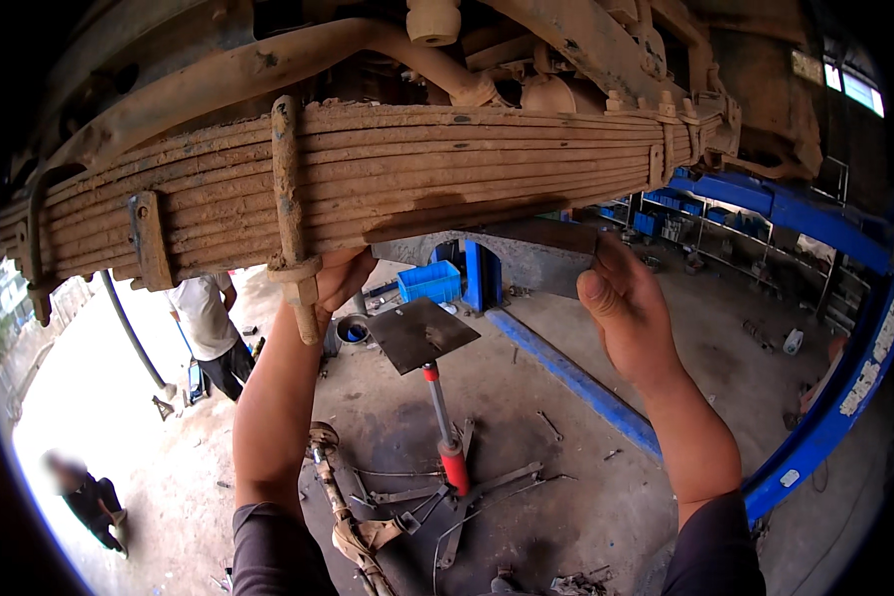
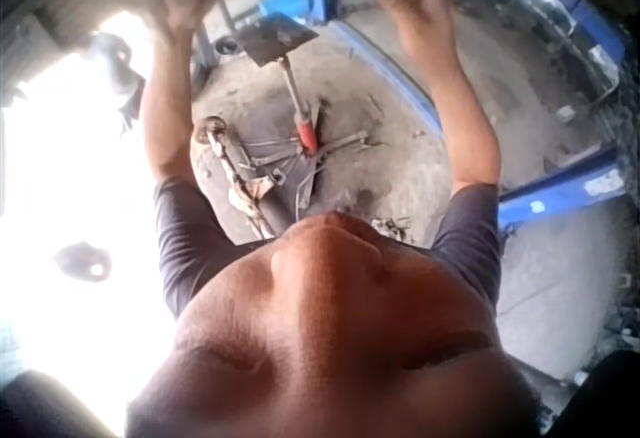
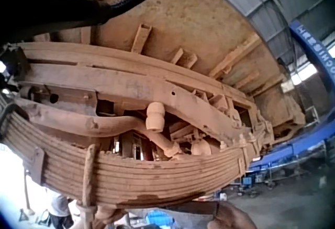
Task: The person sits on the floor of a workshop and uses a welding torch to join a metal plate to a cylindrical metal component. They prepare the equipment, ignite the torch, and apply the flame to the joint, creating sparks. The person also uses a hammer to tap the metal plate into position.
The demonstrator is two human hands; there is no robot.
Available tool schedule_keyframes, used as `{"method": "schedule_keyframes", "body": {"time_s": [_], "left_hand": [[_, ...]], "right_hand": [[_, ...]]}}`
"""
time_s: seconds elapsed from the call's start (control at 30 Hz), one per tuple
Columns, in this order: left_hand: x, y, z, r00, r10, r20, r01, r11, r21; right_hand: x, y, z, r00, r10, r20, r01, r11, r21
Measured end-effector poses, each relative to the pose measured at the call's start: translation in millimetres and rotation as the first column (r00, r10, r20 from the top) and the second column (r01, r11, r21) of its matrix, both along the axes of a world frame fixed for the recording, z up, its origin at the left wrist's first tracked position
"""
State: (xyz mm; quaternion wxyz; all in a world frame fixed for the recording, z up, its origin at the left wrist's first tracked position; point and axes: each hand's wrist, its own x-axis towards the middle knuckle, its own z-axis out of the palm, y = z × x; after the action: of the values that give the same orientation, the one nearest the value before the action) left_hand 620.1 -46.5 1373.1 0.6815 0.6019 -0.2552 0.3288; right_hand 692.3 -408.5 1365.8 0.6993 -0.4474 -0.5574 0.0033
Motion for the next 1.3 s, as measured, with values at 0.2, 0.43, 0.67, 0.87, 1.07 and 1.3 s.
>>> {"method": "schedule_keyframes", "body": {"time_s": [0.2, 0.43, 0.67, 0.87, 1.07, 1.3], "left_hand": [[27.0, 23.0, -7.8, 0.985, -0.166, -0.044, 0.159, 0.979, -0.131], [1.8, -12.4, 0.9, 0.966, -0.253, 0.049, 0.257, 0.959, -0.122], [-20.0, -50.3, -8.6, 0.982, -0.028, 0.189, 0.051, 0.992, -0.115], [25.1, -8.3, -0.4, 0.948, -0.31, 0.072, 0.316, 0.89, -0.328], [37.9, -11.3, -5.9, 0.923, -0.385, -0.021, 0.373, 0.905, -0.202], [-13.9, -45.1, -29.2, 0.989, -0.143, 0.036, 0.147, 0.98, -0.137]], "right_hand": [[-25.8, 5.2, 1.1, 0.998, -0.041, 0.048, 0.038, 0.998, 0.054], [8.9, -1.3, -0.3, 0.999, 0.038, 0.027, -0.037, 0.999, -0.019], [47.1, 5.4, 0.7, 0.984, 0.173, -0.045, -0.172, 0.985, 0.032], [-22.7, 11.3, -4.7, 0.997, -0.05, 0.061, 0.046, 0.997, 0.057], [-38.1, 8.7, 2.0, 0.982, -0.18, 0.065, 0.177, 0.983, 0.05], [14.5, -7.9, 4.2, 0.999, -0.052, -0.004, 0.052, 0.999, 0.014]]}}
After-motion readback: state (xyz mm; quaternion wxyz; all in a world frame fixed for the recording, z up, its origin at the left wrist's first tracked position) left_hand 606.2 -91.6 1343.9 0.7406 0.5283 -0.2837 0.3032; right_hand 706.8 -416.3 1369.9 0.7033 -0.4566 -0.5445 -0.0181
